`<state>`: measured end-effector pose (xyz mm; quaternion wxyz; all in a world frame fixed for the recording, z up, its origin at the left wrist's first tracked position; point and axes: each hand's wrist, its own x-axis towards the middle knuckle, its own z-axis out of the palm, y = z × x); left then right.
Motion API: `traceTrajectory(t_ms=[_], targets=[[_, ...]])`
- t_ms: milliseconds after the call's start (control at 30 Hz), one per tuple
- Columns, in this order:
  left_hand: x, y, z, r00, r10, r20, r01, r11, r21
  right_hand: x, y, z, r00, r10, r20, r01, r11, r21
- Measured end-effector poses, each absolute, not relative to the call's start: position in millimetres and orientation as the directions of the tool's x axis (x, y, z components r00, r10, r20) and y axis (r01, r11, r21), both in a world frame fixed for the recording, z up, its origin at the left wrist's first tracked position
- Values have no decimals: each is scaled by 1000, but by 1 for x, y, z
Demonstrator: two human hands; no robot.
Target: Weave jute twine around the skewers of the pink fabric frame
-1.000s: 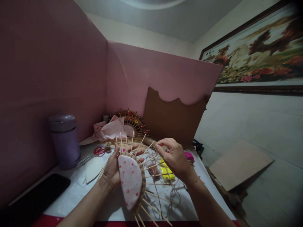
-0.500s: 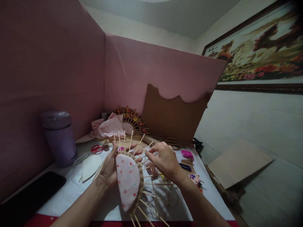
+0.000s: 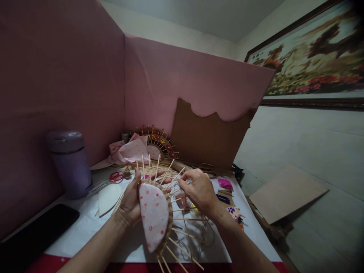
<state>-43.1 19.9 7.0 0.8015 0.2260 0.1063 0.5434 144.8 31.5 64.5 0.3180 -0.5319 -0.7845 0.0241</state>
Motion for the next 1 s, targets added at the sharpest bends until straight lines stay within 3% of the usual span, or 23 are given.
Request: traceTrajectory(t_ms=[467, 700, 1000], targets=[[-45, 21, 4, 392, 912, 119, -827, 293, 480, 149, 25, 71, -269, 846, 461, 824, 450, -344], [-45, 22, 3, 374, 922, 102, -854, 300, 425, 151, 27, 71, -263, 853, 450, 820, 444, -362], [-46, 22, 3, 392, 913, 115, -839, 305, 450, 149, 26, 74, -223, 881, 417, 824, 399, -402]])
